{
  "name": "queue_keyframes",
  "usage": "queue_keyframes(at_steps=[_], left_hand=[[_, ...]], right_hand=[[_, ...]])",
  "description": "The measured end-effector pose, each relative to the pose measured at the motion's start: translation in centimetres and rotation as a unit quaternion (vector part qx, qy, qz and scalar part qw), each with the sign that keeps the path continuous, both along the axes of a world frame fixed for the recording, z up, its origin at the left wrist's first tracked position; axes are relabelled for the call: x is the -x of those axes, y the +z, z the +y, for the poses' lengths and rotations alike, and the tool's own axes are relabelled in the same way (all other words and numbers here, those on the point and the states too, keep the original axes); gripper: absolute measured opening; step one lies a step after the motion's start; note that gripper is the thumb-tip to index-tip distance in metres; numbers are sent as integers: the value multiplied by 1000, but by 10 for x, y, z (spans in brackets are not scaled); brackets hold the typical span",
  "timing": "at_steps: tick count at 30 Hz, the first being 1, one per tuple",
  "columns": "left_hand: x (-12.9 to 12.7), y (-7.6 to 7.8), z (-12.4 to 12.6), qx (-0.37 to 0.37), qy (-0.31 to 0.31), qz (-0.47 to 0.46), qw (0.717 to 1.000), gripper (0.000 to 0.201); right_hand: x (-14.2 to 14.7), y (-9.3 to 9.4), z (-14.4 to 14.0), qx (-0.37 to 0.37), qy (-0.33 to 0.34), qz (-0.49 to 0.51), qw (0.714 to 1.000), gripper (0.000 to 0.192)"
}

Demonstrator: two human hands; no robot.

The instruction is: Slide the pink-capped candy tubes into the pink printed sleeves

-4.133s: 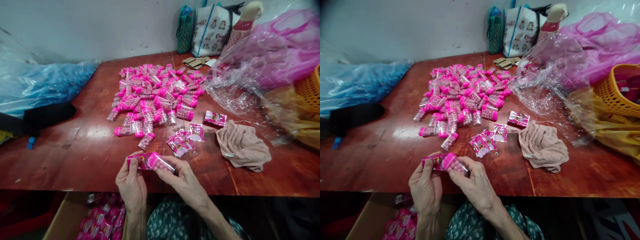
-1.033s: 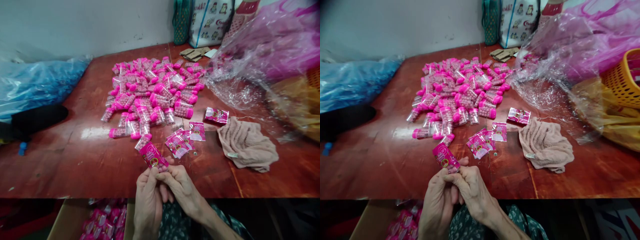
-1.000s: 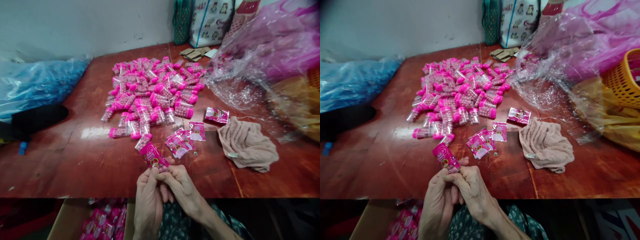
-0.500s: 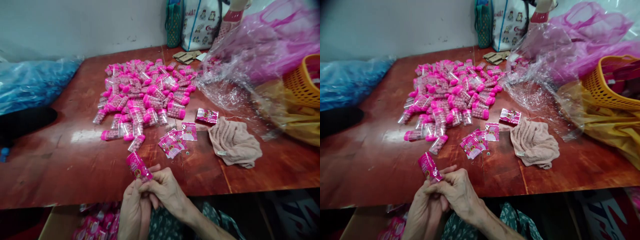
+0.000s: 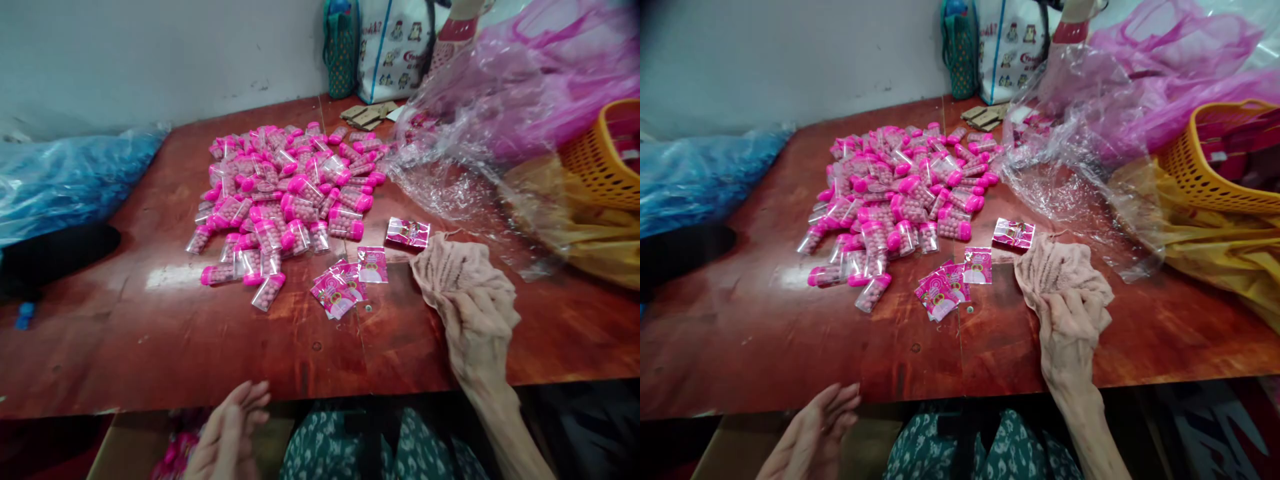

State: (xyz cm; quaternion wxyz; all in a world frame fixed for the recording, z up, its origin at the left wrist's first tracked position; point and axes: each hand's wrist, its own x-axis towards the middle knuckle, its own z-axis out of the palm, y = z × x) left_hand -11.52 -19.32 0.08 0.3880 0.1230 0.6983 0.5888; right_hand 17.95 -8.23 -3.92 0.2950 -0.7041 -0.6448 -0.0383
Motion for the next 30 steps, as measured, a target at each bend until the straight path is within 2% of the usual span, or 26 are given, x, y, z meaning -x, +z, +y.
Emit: queue_keyframes(at_steps=[2, 3, 4, 5, 6, 8, 10, 13, 14, 16, 19, 21, 23, 25, 26, 27, 29, 30], left_hand=[[-46, 13, 33, -33, -92, 56, 994, 20], [-69, 18, 49, -61, -160, 90, 981, 14], [-92, 21, 65, -89, -249, 119, 957, 12], [-113, 22, 79, -115, -344, 144, 921, 17], [-134, 20, 92, -144, -403, 185, 885, 23], [-170, 11, 111, -183, -503, 301, 789, 31], [-196, -2, 125, -206, -560, 412, 688, 26], [-215, -16, 139, -223, -582, 460, 632, 22], [-218, -19, 144, -218, -583, 470, 626, 22], [-222, -23, 152, -207, -582, 484, 620, 24], [-228, -25, 162, -203, -576, 481, 629, 24], [-230, -24, 161, -200, -567, 478, 640, 28], [-220, -18, 155, -204, -551, 466, 662, 34], [-192, -9, 145, -226, -513, 449, 696, 33], [-170, -4, 140, -237, -471, 450, 721, 29], [-145, 0, 135, -240, -407, 462, 750, 24], [-88, 4, 129, -181, -238, 513, 805, 17], [-60, 4, 128, -136, -170, 552, 805, 17]], right_hand=[[-1, 3, 0, 3, 9, 34, 999, 33], [-2, 6, -2, 7, 18, 70, 997, 33], [-4, 9, -4, 6, 22, 118, 993, 32], [-6, 12, -8, 5, 22, 167, 986, 31], [-8, 14, -12, 2, 13, 204, 979, 29], [-12, 15, -21, -4, -27, 209, 978, 32], [-15, 12, -27, -6, -58, 142, 988, 35], [-21, 7, -24, -8, -76, 75, 994, 33], [-24, 5, -19, -12, -82, 74, 994, 31], [-32, 4, -8, -21, -94, 81, 992, 30], [-43, 5, 7, -20, -91, 71, 993, 36], [-45, 8, 11, -24, -80, 52, 995, 34], [-40, 14, 9, -70, -93, 23, 993, 27], [-24, 23, 4, -135, -111, 0, 985, 21], [-13, 28, 3, -149, -104, 2, 983, 19], [0, 33, 2, -169, -74, 7, 983, 17], [32, 40, 2, -154, 10, 49, 987, 17], [49, 42, 3, -117, 60, 80, 988, 18]])
